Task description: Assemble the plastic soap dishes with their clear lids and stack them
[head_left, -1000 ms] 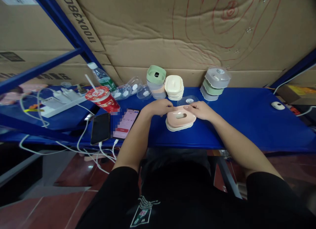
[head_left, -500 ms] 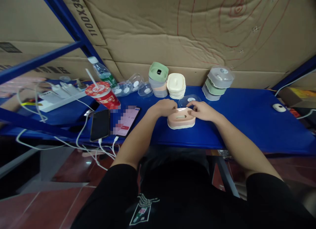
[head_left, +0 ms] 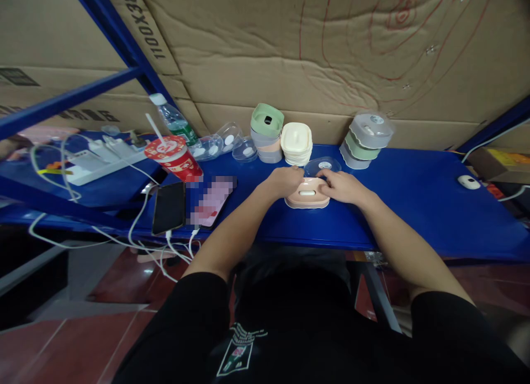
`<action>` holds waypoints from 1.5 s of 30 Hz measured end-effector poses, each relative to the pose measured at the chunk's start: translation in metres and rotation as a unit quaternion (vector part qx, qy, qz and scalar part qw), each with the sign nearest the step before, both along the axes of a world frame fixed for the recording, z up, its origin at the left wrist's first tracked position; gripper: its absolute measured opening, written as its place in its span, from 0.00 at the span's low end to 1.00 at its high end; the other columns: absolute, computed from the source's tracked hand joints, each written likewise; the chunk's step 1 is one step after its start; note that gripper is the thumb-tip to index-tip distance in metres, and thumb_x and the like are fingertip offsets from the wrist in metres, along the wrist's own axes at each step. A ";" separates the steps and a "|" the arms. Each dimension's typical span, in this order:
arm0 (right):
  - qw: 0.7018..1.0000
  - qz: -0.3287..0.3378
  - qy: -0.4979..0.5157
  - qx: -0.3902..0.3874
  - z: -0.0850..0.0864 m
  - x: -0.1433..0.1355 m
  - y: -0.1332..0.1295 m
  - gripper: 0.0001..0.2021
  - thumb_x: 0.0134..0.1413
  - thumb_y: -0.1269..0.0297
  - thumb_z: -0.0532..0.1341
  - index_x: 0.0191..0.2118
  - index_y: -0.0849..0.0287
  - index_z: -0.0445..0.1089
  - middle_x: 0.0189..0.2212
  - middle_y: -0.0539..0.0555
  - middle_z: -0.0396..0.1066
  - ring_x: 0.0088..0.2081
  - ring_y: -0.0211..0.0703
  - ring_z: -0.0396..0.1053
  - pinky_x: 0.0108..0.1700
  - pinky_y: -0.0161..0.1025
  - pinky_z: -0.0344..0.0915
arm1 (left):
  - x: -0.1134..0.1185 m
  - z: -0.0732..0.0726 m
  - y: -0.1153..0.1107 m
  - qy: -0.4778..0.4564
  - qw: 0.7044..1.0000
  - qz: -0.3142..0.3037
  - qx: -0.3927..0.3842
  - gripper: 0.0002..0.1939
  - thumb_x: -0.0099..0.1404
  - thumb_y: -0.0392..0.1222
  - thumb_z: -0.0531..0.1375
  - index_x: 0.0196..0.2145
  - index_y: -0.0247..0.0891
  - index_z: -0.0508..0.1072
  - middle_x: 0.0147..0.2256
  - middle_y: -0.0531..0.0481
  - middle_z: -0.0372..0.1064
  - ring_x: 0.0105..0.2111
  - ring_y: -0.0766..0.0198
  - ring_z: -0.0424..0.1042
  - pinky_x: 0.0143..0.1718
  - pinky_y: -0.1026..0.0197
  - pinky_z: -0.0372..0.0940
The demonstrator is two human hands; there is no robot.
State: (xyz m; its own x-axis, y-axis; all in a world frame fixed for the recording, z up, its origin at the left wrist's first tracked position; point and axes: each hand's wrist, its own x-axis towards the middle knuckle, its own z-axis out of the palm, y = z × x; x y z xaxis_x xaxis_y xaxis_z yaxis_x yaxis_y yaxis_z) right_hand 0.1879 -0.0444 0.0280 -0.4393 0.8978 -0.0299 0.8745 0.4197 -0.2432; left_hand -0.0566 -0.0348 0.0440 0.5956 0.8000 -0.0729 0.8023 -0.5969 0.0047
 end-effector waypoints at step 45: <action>0.990 0.094 0.105 0.026 -0.008 0.017 0.005 0.52 0.55 0.37 0.76 0.81 0.48 0.65 0.68 0.66 0.70 0.68 0.76 0.67 0.73 0.71 0.64 | -0.021 -0.017 0.025 -0.183 0.969 -0.010 -0.165 0.77 0.56 0.62 0.78 0.86 0.34 0.37 0.82 0.23 0.48 0.80 0.31 0.58 0.74 0.41 0.63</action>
